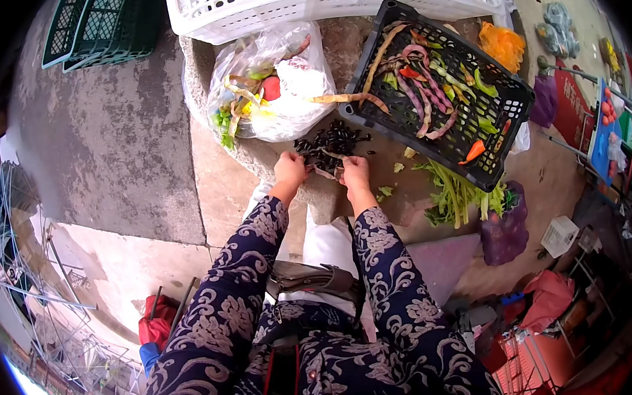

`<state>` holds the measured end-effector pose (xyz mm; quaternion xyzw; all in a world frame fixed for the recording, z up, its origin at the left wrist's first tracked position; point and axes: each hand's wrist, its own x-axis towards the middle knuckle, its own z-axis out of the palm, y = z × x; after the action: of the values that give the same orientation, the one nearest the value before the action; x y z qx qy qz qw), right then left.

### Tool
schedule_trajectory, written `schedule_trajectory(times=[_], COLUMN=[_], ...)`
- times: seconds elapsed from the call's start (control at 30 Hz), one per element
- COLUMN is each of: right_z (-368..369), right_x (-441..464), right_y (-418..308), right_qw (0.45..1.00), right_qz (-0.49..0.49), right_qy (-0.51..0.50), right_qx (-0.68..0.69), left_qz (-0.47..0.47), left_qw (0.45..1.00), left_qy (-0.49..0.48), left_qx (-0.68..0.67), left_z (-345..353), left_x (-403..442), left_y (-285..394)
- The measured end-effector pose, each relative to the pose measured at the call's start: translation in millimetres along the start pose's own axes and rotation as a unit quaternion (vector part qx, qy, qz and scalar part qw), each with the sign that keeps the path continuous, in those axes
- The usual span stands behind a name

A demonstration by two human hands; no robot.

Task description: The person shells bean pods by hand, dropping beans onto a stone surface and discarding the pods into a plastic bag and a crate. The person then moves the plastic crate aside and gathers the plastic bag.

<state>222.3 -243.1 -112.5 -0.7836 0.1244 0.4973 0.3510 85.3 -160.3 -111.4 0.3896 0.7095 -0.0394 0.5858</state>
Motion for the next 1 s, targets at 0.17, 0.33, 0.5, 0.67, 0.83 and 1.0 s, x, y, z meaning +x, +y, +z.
schedule_trajectory(times=[0.17,0.33,0.5,0.67,0.83,1.0], right_z=[-10,-2,-4,-18,-13,-29], right_x=[-19,-65,-131,-116,-35,-42], right_y=[-13,-22,-91,-197,-219,-224], right_qw=[0.998,0.885,0.865,0.864,0.666,0.710], right_qz=[-0.061,-0.386,-0.372,-0.453,-0.559,-0.535], right_qy=[0.007,-0.058,-0.293,-0.120,0.028,0.051], right_qx=[0.033,-0.255,-0.166,-0.183,-0.493,-0.456], left_qz=[0.046,-0.038,0.078,0.330,0.412,0.503], left_qw=[0.994,0.919,0.940,0.935,0.874,0.810], left_qy=[-0.017,-0.285,-0.197,0.013,0.176,0.211], left_qx=[-0.093,-0.271,-0.268,-0.132,0.188,0.213], left_z=[2,-12,-55,-129,-149,-147], left_x=[3,-61,-95,-87,-22,-33], left_y=[-12,36,64,114,149,154])
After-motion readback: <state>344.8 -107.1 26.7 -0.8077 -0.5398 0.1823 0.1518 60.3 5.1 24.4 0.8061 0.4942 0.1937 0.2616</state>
